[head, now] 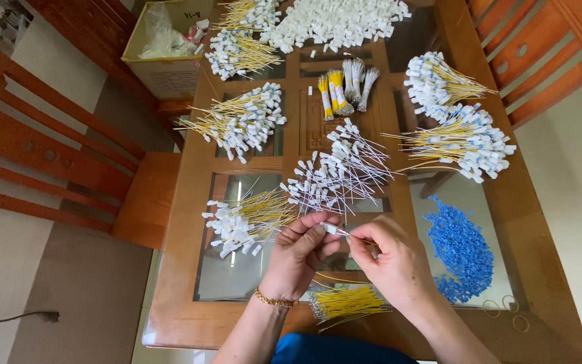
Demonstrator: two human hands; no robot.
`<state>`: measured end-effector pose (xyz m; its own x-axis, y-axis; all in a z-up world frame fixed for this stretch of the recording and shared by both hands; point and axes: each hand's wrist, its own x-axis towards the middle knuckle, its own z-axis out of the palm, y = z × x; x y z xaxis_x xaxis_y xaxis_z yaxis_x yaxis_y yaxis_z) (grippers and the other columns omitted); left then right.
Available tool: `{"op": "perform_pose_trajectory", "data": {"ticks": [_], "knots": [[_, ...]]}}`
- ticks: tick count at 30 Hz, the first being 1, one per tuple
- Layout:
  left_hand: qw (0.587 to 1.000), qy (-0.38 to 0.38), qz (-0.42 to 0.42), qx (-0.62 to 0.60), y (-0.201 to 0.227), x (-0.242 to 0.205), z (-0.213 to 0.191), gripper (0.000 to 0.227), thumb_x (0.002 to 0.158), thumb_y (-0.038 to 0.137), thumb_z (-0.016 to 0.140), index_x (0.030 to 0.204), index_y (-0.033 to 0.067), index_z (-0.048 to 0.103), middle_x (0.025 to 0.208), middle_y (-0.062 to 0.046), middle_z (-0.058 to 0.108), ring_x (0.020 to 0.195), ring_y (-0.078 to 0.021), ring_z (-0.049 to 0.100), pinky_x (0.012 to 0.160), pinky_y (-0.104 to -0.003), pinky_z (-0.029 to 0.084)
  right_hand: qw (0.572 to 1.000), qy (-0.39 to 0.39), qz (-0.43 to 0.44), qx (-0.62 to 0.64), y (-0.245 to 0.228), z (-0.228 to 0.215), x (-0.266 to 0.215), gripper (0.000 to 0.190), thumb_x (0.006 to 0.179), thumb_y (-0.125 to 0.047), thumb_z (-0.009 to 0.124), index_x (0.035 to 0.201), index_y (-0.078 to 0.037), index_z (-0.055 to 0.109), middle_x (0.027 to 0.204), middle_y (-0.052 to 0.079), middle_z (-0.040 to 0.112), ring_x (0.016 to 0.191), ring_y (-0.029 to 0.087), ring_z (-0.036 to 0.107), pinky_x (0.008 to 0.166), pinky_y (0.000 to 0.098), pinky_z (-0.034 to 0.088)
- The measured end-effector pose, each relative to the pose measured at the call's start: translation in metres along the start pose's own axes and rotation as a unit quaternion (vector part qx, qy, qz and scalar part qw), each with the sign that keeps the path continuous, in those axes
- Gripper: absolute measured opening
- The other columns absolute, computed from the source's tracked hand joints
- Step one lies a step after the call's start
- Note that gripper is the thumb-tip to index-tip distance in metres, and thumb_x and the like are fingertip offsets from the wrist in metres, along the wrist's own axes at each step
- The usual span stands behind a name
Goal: Manually insert small wires into white plastic connectors at a workstation.
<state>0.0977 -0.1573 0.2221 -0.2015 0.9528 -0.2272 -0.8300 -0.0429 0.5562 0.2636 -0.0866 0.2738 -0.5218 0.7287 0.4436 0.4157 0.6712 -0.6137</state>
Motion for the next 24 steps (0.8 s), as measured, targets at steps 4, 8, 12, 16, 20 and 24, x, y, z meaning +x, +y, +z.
{"op": "perform_pose_trajectory", "data": {"ticks": [4,8,12,16,20,24], "knots": [[1.0,0.016,-0.005,0.021,-0.001,0.0,-0.003,0.025,0.099,-0.002,0.06,0.123,-0.0052,0.066,0.122,-0.02,0.072,0.088,-0.0209,0.073,0.08,-0.03,0.063,1.0,-0.005,-0.004,0.008,0.003,0.002,-0.001,0.02,0.073,0.003,0.078,0.08,-0.01,0.064,0.075,-0.003,0.065,0.052,0.006,0.056,0.04,0.0202,0.042],[1.0,0.019,-0.01,0.023,-0.002,-0.001,-0.005,0.025,0.098,-0.003,0.061,0.122,-0.0051,0.066,0.122,-0.02,0.072,0.089,-0.0219,0.073,0.081,-0.03,0.062,1.0,-0.015,0.006,0.014,-0.001,0.0,0.001,0.019,0.074,0.003,0.077,0.081,-0.01,0.065,0.076,-0.004,0.066,0.053,0.005,0.057,0.04,0.0199,0.043],[1.0,0.017,-0.01,-0.007,-0.002,0.0,-0.006,0.024,0.1,-0.001,0.06,0.122,-0.0055,0.066,0.123,-0.02,0.072,0.085,-0.0201,0.074,0.079,-0.028,0.063,1.0,-0.001,0.007,-0.001,-0.007,-0.005,0.002,0.019,0.073,0.003,0.077,0.08,-0.01,0.065,0.074,-0.004,0.065,0.052,0.007,0.055,0.041,0.022,0.041],[1.0,0.013,-0.011,-0.007,-0.002,0.0,-0.005,0.024,0.099,-0.001,0.06,0.122,-0.0049,0.067,0.122,-0.02,0.072,0.085,-0.02,0.074,0.079,-0.028,0.063,1.0,-0.008,0.016,-0.004,-0.008,-0.006,0.003,0.017,0.074,0.001,0.077,0.081,-0.011,0.067,0.074,-0.005,0.065,0.05,0.007,0.054,0.042,0.0228,0.04],[1.0,0.008,-0.015,0.011,-0.003,0.0,-0.007,0.025,0.098,-0.003,0.062,0.123,-0.0052,0.068,0.121,-0.022,0.073,0.086,-0.0216,0.074,0.081,-0.03,0.064,0.999,-0.023,0.022,-0.009,0.003,-0.001,0.001,0.014,0.076,-0.002,0.078,0.08,-0.012,0.068,0.074,-0.006,0.063,0.05,0.006,0.053,0.04,0.0233,0.039],[0.999,0.016,-0.013,0.024,-0.006,0.003,-0.013,0.024,0.098,-0.003,0.062,0.121,-0.0051,0.068,0.119,-0.02,0.073,0.084,-0.0213,0.073,0.081,-0.03,0.063,0.996,-0.069,0.032,0.053,0.014,0.003,-0.001,0.01,0.083,-0.004,0.074,0.092,-0.009,0.072,0.081,-0.002,0.065,0.055,0.006,0.055,0.043,0.02,0.041]]}}
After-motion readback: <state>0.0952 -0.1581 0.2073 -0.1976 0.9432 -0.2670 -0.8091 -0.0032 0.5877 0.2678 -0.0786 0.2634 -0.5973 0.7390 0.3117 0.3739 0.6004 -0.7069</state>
